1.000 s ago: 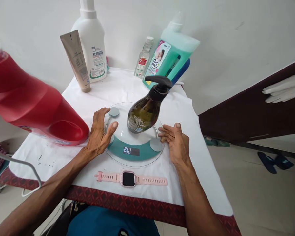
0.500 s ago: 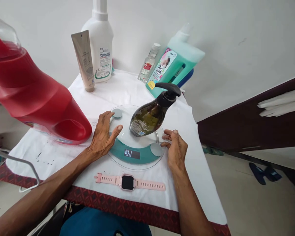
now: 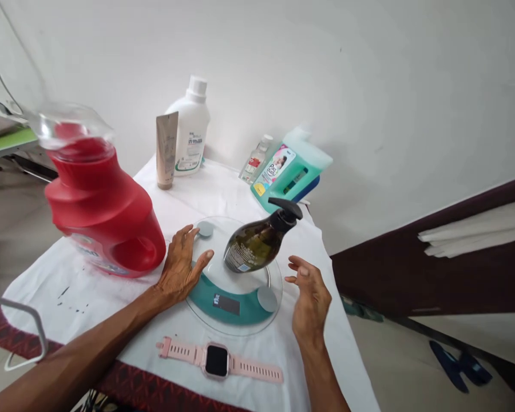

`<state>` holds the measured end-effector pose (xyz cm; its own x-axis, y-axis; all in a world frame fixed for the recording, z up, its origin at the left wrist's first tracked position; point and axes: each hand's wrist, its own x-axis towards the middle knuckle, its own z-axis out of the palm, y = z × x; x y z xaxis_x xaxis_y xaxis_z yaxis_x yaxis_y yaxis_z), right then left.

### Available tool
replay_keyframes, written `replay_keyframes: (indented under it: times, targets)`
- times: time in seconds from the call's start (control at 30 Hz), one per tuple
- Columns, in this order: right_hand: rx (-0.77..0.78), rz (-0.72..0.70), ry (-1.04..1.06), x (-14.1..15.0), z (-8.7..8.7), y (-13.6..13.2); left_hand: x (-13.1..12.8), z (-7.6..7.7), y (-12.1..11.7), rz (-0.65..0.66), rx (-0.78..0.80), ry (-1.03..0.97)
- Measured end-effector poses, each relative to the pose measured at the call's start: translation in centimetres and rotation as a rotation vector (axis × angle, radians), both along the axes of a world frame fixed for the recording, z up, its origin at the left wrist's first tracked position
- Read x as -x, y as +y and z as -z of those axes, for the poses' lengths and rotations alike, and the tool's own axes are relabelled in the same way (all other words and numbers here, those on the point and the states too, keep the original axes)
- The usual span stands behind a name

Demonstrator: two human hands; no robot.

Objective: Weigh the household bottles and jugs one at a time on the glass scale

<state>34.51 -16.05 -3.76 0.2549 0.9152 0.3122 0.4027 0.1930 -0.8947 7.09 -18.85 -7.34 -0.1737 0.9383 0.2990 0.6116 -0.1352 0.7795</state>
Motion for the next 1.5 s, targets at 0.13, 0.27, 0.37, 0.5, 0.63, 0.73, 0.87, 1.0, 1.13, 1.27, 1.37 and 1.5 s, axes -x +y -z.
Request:
replay_keyframes:
  times: [0.13, 0.27, 0.37, 0.5, 0.63, 0.73, 0.87, 1.0, 1.13, 1.27, 1.37, 1.5]
  targets:
    - [-0.143, -0.153, -0.024, 1.5, -3.8, 0.4, -0.2, 0.4, 0.0, -0.032, -0.010, -0.022]
    - [-0.157, -0.199, -0.002, 4.8, -6.8, 0.6, -0.2, 0.7, 0.1, -0.018, -0.007, -0.051]
    - [-0.113, -0.192, -0.007, 7.1, -7.7, 0.7, -0.2, 0.9, 0.2, -0.028, -0.008, -0.071]
    - [-0.074, -0.156, -0.016, 8.4, -7.8, 1.1, -0.4, 1.0, 0.2, -0.046, 0.011, -0.108]
    - [-0.072, -0.125, -0.038, 8.5, -7.8, 1.6, -0.5, 1.0, 0.3, -0.036, 0.020, -0.128]
    - [-0.055, -0.143, -0.019, 8.8, -7.8, 1.5, -0.5, 1.0, 0.4, -0.040, 0.024, -0.130]
    - [-0.058, -0.193, 0.030, 8.6, -7.5, 2.1, -0.3, 1.2, 0.6, -0.042, -0.002, -0.115]
    - [-0.091, -0.146, 0.134, 6.2, -7.9, 4.9, -0.2, 1.2, 0.7, -0.032, -0.024, -0.109]
    - [-0.286, 0.002, 0.046, 2.2, -9.0, 10.6, -0.3, 1.1, 0.7, -0.034, -0.003, -0.098]
    - [-0.372, 0.188, -0.077, -1.0, -8.7, 17.9, -0.3, 1.1, 0.8, -0.026, 0.002, -0.080]
    - [-0.296, 0.339, -0.136, -2.4, -7.3, 22.3, -0.3, 1.0, 0.8, -0.020, 0.000, -0.074]
    - [-0.248, 0.441, -0.151, -3.4, -5.4, 25.2, -0.4, 0.9, 0.9, -0.037, 0.004, -0.063]
